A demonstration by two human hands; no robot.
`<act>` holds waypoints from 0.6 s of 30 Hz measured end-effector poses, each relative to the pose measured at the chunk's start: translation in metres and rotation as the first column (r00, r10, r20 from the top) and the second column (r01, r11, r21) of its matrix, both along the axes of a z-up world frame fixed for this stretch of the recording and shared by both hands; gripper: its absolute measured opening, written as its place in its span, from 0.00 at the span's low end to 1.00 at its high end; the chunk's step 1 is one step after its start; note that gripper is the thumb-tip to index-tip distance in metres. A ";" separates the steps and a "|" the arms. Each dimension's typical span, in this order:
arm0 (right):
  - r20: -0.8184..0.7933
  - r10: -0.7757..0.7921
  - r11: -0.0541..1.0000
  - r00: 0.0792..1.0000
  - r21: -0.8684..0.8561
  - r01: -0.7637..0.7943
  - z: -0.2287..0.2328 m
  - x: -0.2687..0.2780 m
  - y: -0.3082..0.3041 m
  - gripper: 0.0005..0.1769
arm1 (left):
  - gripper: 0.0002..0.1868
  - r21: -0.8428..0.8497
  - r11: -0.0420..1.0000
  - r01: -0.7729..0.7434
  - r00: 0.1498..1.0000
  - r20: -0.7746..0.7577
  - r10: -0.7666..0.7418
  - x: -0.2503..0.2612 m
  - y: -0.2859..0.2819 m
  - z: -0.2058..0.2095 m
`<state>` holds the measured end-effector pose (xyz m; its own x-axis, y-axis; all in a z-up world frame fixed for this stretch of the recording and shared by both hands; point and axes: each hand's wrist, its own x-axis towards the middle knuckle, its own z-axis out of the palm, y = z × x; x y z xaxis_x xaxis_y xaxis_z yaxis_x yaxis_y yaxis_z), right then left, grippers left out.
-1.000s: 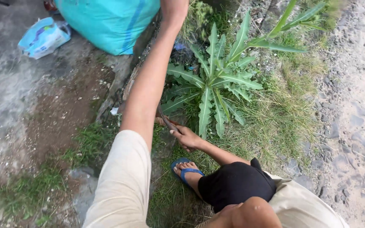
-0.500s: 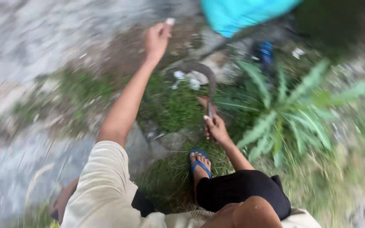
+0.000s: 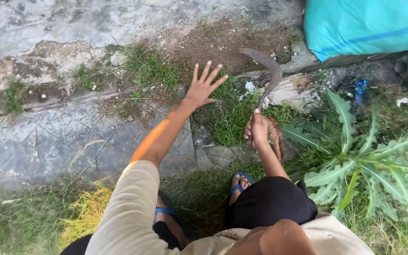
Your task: Weeding grass using a sickle
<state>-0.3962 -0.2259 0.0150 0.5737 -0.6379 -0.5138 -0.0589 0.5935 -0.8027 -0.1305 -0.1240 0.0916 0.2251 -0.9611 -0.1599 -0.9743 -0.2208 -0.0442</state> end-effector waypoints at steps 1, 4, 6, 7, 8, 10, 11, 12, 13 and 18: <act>-0.004 0.002 1.000 1.000 -0.012 -0.002 0.001 -0.003 -0.004 0.23 | 0.52 -0.190 0.949 0.252 0.942 0.272 -0.196 0.009 -0.010 -0.027; -0.013 0.002 0.999 1.000 -0.038 -0.002 0.011 -0.012 -0.016 0.22 | 0.32 -0.126 0.815 0.565 0.758 0.470 -0.453 0.041 -0.035 -0.059; -0.026 0.007 0.999 1.000 -0.044 -0.008 0.021 -0.021 -0.025 0.22 | 0.14 0.049 0.791 0.610 0.731 0.350 -0.586 0.070 -0.048 -0.095; -0.042 0.025 0.997 0.999 -0.067 -0.028 0.025 -0.026 -0.029 0.23 | 0.13 -0.122 0.766 0.631 0.767 0.245 -0.593 0.090 -0.053 -0.127; -0.058 0.042 0.995 0.997 -0.090 -0.047 0.030 -0.032 -0.033 0.23 | 0.12 -0.292 0.732 0.615 0.784 0.135 -0.605 0.108 -0.058 -0.159; -0.070 0.083 0.988 0.994 -0.128 -0.091 0.037 -0.042 -0.045 0.23 | 0.17 -0.352 0.801 0.484 0.855 -0.003 -0.518 0.104 -0.038 -0.137; -0.080 0.122 0.976 0.989 -0.173 -0.134 0.042 -0.047 -0.051 0.23 | 0.24 -0.395 0.854 0.339 0.897 -0.138 -0.421 0.102 -0.029 -0.125; -0.080 0.119 0.977 0.990 -0.169 -0.131 0.042 -0.053 -0.055 0.23 | 0.24 -0.392 0.854 0.342 0.895 -0.141 -0.423 0.089 -0.021 -0.114; -0.130 0.179 0.951 0.975 -0.231 -0.205 0.043 -0.058 -0.061 0.23 | 0.19 -0.486 0.826 0.285 0.918 -0.109 -0.381 0.077 -0.012 -0.102; -0.334 0.326 0.723 0.884 -0.515 -0.461 0.051 -0.047 -0.105 0.23 | 0.09 -0.696 0.713 -0.085 0.956 -0.260 -0.140 -0.004 0.019 -0.135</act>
